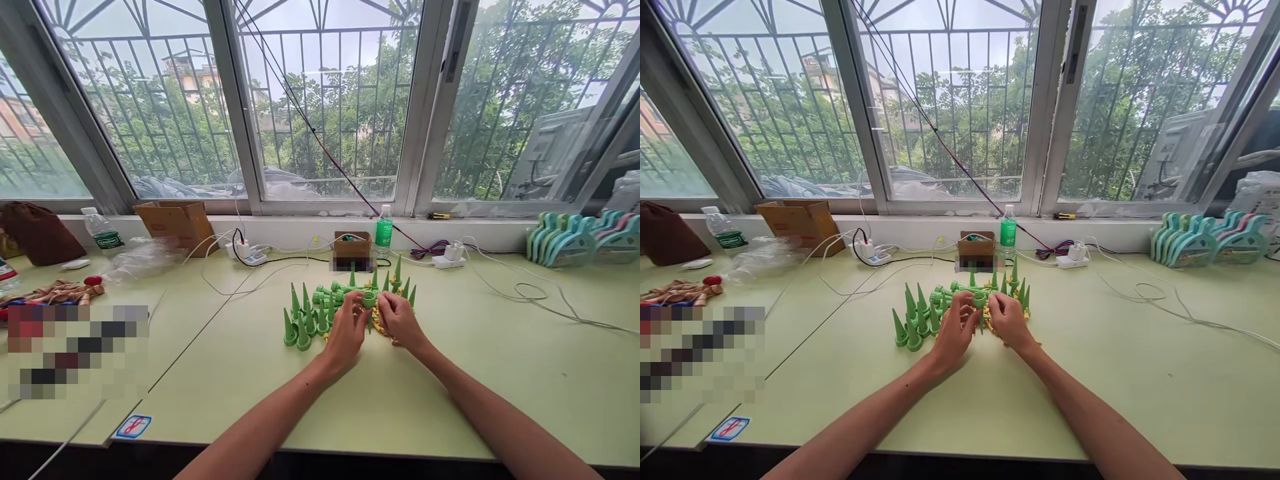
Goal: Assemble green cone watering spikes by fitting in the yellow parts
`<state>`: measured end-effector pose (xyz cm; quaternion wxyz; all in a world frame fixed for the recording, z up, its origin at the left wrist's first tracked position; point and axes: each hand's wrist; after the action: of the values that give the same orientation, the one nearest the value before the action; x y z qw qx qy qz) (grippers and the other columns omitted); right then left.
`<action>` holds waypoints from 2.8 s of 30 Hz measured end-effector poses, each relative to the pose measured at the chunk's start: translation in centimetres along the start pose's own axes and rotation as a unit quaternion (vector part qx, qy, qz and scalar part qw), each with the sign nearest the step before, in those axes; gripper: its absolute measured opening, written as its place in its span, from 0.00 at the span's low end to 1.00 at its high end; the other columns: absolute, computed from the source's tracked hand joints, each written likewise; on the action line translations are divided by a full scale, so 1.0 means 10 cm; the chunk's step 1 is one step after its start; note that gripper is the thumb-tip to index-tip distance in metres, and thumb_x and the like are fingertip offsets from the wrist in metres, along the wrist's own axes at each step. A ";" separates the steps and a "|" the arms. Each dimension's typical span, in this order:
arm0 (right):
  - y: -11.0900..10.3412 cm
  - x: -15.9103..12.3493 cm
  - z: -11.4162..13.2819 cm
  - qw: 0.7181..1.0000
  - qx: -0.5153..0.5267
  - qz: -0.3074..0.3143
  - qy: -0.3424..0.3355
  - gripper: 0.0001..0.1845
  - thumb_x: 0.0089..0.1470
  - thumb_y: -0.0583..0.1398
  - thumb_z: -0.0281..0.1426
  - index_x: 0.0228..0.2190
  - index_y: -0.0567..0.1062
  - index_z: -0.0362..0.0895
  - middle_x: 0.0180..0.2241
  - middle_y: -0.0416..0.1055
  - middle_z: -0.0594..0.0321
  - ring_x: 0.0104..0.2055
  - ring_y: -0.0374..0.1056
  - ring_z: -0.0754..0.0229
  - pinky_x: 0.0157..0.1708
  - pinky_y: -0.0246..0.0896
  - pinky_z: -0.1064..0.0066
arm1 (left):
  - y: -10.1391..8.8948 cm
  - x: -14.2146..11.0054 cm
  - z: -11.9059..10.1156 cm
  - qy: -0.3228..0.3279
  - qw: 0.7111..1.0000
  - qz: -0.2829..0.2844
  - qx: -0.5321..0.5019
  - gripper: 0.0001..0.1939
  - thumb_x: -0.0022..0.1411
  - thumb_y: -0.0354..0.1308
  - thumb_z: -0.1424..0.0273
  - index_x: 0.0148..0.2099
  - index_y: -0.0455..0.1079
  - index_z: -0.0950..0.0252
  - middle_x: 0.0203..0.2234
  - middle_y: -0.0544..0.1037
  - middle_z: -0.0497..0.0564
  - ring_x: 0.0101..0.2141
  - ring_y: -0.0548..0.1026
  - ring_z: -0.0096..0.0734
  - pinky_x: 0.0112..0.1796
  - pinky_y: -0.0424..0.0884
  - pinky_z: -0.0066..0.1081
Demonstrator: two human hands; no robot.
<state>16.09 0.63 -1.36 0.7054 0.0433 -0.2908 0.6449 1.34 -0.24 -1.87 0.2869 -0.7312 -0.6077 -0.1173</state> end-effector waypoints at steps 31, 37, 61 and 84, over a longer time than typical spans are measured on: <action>0.03 0.01 0.10 0.985 -0.050 0.022 -0.165 0.15 0.65 0.47 0.34 0.26 0.58 0.46 0.20 0.55 0.71 0.20 0.51 0.66 0.23 0.47 0.74 | -0.06 -0.02 -0.16 -0.136 0.961 0.044 -0.236 0.19 0.65 0.46 0.52 0.31 0.53 0.62 0.19 0.64 0.43 0.16 0.65 0.24 0.16 0.60 0.25; 0.08 0.02 0.05 0.984 -0.073 0.026 -0.160 0.17 0.66 0.46 0.35 0.24 0.53 0.47 0.19 0.53 0.71 0.19 0.48 0.65 0.22 0.44 0.72 | -0.09 -0.04 -0.14 -0.086 0.972 0.069 -0.208 0.15 0.65 0.49 0.56 0.35 0.55 0.62 0.24 0.60 0.42 0.17 0.66 0.21 0.16 0.60 0.24; 0.01 0.10 0.04 0.980 -0.119 -0.017 -0.160 0.18 0.65 0.45 0.36 0.22 0.56 0.46 0.17 0.54 0.70 0.19 0.50 0.65 0.22 0.45 0.72 | -0.09 0.04 -0.01 0.017 0.997 0.062 -0.033 0.17 0.68 0.46 0.60 0.53 0.65 0.61 0.46 0.67 0.55 0.23 0.70 0.19 0.19 0.70 0.23; -0.01 0.12 0.08 0.976 -0.100 -0.005 -0.195 0.18 0.65 0.47 0.36 0.23 0.55 0.46 0.19 0.53 0.71 0.21 0.48 0.66 0.23 0.47 0.73 | -0.11 0.11 -0.14 -0.188 0.940 0.083 -0.272 0.27 0.59 0.51 0.46 0.29 0.61 0.67 0.21 0.68 0.48 0.16 0.67 0.24 0.16 0.62 0.26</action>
<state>15.88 1.34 -0.09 0.6391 0.0989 -0.4855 0.5882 0.79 0.00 0.16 -0.0333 -0.8380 -0.5326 -0.1140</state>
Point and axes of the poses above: each hand's wrist, its own x-axis towards the middle knuckle, its own y-axis out of the palm, z = x × y
